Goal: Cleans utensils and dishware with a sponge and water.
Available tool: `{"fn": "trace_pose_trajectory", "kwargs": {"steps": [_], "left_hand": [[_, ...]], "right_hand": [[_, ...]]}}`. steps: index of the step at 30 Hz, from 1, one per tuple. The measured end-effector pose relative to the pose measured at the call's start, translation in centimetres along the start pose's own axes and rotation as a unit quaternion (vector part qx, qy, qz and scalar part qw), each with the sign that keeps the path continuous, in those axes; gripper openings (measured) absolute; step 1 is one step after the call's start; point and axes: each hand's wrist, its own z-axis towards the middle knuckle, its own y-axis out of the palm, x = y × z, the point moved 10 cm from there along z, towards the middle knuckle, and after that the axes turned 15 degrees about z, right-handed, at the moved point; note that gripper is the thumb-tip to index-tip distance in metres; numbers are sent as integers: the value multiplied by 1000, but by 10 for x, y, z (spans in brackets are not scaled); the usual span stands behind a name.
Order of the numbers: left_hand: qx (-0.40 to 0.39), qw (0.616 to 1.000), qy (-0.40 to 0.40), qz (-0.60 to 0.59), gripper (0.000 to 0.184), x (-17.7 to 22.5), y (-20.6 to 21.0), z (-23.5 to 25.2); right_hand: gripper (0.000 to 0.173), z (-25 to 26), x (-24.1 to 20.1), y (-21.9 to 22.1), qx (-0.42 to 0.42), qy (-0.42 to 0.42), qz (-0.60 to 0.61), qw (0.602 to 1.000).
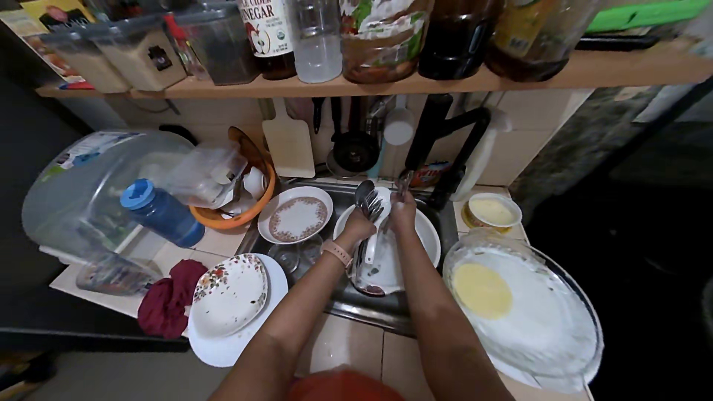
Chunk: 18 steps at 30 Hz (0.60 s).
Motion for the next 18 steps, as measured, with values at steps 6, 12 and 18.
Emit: {"fn": "trace_pose_trajectory", "kwargs": {"steps": [6, 12, 18], "left_hand": [[-30, 995, 10, -99, 55, 6, 3, -4], [6, 989, 35, -145, 47, 17, 1, -2], [-21, 992, 56, -110, 48, 24, 7, -6]], "right_hand": [[36, 5, -6, 2, 8, 30, 72, 997], [27, -6, 6, 5, -2, 130, 9, 991], [19, -22, 14, -2, 46, 129, 99, 986]]}}
